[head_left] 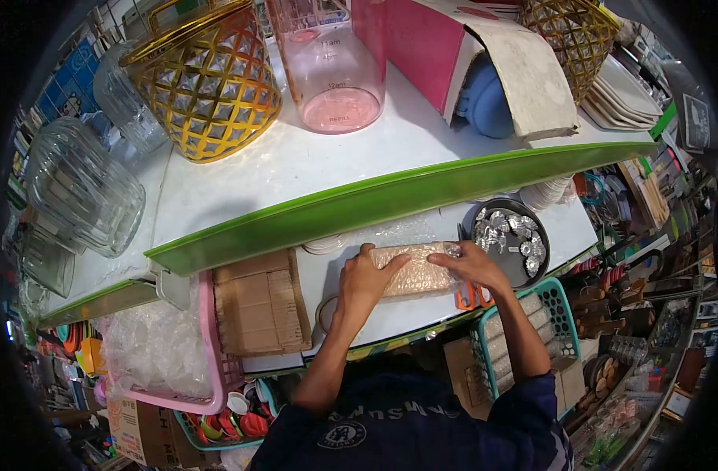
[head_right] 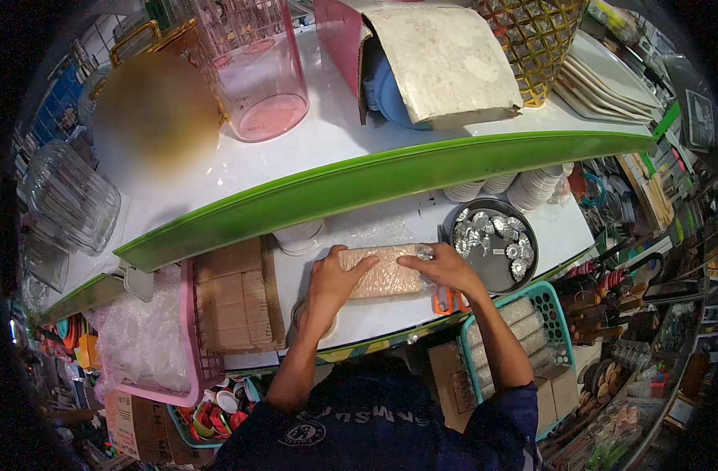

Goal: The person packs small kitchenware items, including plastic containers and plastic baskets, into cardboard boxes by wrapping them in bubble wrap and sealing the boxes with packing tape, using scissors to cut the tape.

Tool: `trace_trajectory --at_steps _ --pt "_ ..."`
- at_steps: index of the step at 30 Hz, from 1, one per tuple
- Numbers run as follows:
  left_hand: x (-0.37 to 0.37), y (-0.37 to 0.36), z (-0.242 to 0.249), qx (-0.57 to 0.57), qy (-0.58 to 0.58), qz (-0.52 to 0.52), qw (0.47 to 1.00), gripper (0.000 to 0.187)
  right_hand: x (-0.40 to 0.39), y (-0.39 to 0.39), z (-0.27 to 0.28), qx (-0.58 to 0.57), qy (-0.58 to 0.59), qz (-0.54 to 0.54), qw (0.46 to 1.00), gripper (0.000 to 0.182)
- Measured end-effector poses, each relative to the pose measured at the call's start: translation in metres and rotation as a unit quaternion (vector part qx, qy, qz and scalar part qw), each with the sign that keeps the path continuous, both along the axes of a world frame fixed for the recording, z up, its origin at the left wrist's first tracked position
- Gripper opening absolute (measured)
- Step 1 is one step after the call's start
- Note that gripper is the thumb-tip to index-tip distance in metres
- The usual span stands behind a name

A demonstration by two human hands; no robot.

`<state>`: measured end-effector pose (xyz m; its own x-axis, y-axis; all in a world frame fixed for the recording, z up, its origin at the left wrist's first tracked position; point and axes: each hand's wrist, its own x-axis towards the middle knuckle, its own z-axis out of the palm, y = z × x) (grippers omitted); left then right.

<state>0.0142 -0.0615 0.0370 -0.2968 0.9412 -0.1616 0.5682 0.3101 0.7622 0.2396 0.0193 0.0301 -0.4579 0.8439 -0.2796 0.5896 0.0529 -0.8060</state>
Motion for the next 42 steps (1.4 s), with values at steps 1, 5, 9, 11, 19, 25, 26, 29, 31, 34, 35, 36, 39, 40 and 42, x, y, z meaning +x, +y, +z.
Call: trace_trajectory --at_steps 1,5,9,11,19,25,26,29,31,34,35,36,39,40,42 --pt "0.000 0.002 0.002 -0.019 -0.004 0.001 1.000 0.084 -0.001 0.002 0.004 -0.024 -0.026 -0.007 0.999 0.063" --pt "-0.002 0.007 0.000 -0.018 0.010 -0.003 1.000 0.083 -0.004 0.009 0.005 -0.025 -0.058 -0.021 0.998 0.061" --pt "-0.005 0.010 -0.003 -0.033 0.022 -0.012 0.999 0.082 -0.010 0.012 0.027 -0.049 -0.113 -0.003 0.992 0.064" --pt "-0.005 0.011 -0.004 -0.035 0.018 -0.018 0.999 0.081 -0.009 0.014 0.026 -0.056 -0.136 0.005 0.989 0.067" --pt "-0.011 0.015 -0.010 -0.004 0.020 -0.043 0.999 0.083 -0.032 0.063 0.006 0.095 -0.002 0.075 0.993 0.074" --pt "-0.010 0.015 -0.012 0.005 0.017 -0.035 0.999 0.085 -0.065 0.118 -0.055 0.201 -0.035 0.170 0.964 0.066" --pt "-0.010 0.015 -0.011 0.006 0.017 -0.033 0.999 0.085 -0.071 0.126 -0.068 0.223 -0.100 0.179 0.953 0.066" --pt "-0.010 0.015 -0.011 -0.010 0.040 -0.039 0.998 0.089 -0.084 0.131 -0.065 0.234 -0.193 0.203 0.931 0.064" --pt "-0.008 0.013 -0.016 0.018 0.058 -0.025 0.998 0.093 -0.090 0.126 -0.049 0.223 -0.223 0.217 0.924 0.063" --pt "-0.010 0.015 -0.008 -0.032 0.020 -0.039 0.999 0.100 -0.090 0.117 -0.025 0.191 -0.186 0.254 0.930 0.051" --pt "-0.010 0.015 -0.010 -0.031 0.019 -0.040 0.999 0.100 -0.088 0.114 -0.020 0.205 -0.169 0.271 0.925 0.042" --pt "-0.010 0.014 -0.012 -0.019 0.027 -0.038 0.999 0.098 -0.086 0.111 -0.016 0.219 -0.151 0.286 0.920 0.032" --pt "-0.009 0.014 -0.017 0.000 0.041 -0.033 0.999 0.095 -0.079 0.110 -0.004 0.106 -0.077 0.334 0.934 0.022" --pt "-0.009 0.014 -0.018 0.006 0.047 -0.028 0.998 0.095 -0.075 0.110 -0.004 0.106 -0.077 0.333 0.934 0.022" --pt "-0.009 0.014 -0.015 -0.002 0.044 -0.029 0.999 0.094 -0.071 0.104 0.001 0.010 -0.015 0.326 0.945 0.020"
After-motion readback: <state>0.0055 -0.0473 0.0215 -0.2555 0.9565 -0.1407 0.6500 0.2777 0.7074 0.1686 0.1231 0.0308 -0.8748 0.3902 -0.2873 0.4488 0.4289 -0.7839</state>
